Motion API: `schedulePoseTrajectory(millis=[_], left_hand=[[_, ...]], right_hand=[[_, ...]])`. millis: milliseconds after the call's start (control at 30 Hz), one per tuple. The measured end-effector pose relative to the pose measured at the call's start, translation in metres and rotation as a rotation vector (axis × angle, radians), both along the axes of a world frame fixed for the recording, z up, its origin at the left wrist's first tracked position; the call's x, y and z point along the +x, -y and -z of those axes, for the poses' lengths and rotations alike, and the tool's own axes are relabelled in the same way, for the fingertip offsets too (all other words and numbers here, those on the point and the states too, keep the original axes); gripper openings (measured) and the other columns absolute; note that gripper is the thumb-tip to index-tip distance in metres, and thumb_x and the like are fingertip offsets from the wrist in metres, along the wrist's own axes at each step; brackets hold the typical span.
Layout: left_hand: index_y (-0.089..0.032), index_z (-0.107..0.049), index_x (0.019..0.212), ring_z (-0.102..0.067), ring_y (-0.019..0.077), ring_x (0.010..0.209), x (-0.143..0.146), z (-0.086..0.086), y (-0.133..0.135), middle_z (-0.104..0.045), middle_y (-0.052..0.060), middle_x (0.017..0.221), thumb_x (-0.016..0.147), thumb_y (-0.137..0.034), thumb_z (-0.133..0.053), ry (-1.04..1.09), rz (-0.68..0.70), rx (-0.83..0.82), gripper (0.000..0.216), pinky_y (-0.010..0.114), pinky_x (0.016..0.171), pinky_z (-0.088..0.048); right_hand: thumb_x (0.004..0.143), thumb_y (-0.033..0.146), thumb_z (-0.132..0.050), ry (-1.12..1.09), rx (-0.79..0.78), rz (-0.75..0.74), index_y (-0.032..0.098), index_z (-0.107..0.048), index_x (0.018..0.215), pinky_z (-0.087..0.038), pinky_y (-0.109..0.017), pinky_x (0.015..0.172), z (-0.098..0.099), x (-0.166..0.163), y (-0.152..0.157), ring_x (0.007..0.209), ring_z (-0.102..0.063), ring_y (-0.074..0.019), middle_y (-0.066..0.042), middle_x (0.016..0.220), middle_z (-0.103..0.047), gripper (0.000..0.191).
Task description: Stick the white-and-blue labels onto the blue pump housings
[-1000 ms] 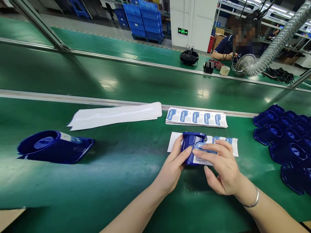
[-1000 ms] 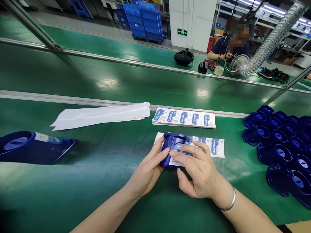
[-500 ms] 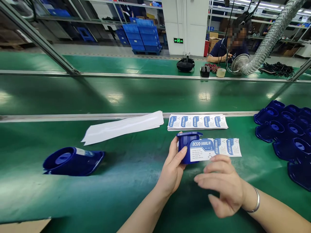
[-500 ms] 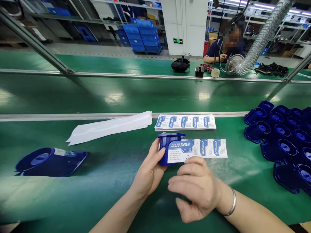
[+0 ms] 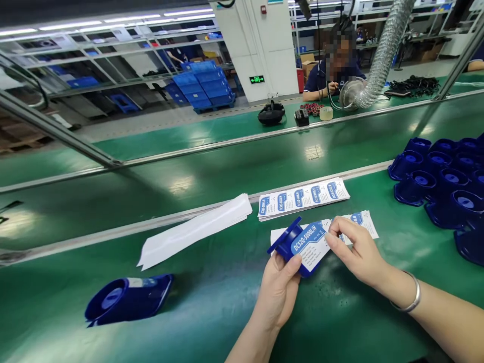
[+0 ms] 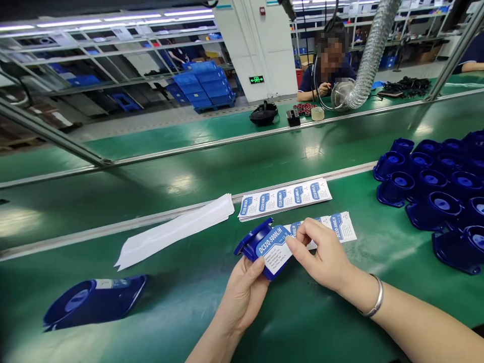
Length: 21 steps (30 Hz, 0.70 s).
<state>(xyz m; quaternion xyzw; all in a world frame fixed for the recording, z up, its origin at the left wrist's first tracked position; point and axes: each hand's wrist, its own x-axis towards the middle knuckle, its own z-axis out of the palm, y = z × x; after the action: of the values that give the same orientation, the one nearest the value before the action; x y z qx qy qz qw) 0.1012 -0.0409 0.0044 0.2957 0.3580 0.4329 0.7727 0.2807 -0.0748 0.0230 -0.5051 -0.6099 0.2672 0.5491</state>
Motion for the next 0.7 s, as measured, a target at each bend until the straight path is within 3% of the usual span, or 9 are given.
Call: schedulePoseTrajectory(millis=[233, 467, 700], left_hand=[[-0.022, -0.064, 0.127, -0.06, 0.0371, 0.124, -0.0031, 0.0011, 0.0021, -0.072, 0.012, 0.121, 0.064, -0.032, -0.093, -0.064, -0.025, -0.03, 0.07, 0.051, 0.107, -0.048], [-0.023, -0.062, 0.132, -0.063, 0.0371, 0.12, -0.0047, 0.0043, 0.0014, -0.074, 0.011, 0.116, 0.062, -0.031, -0.093, -0.079, 0.011, -0.043, 0.078, 0.051, 0.106, -0.05], [-0.024, -0.064, 0.131, -0.063, 0.0388, 0.12, -0.0086, 0.0039, 0.006, -0.073, 0.012, 0.119, 0.057, -0.036, -0.094, -0.048, 0.049, -0.032, 0.08, 0.052, 0.106, -0.049]], right_hand=[[0.1, 0.033, -0.057, 0.01, -0.001, -0.006, 0.021, -0.041, 0.07, -0.033, -0.029, 0.061, -0.0041, -0.001, 0.0006, 0.064, -0.042, -0.0133, 0.003, 0.069, -0.045, 0.036], [0.101, 0.019, -0.049, 0.091, 0.127, -0.015, 0.021, -0.032, 0.068, -0.03, -0.028, 0.06, -0.0071, -0.0017, 0.0004, 0.061, -0.039, -0.0128, 0.003, 0.065, -0.038, 0.037], [0.102, 0.021, -0.046, 0.149, 0.168, -0.042, 0.023, -0.029, 0.069, -0.029, -0.031, 0.06, -0.0073, -0.0033, -0.0004, 0.061, -0.037, -0.0149, 0.003, 0.066, -0.036, 0.038]])
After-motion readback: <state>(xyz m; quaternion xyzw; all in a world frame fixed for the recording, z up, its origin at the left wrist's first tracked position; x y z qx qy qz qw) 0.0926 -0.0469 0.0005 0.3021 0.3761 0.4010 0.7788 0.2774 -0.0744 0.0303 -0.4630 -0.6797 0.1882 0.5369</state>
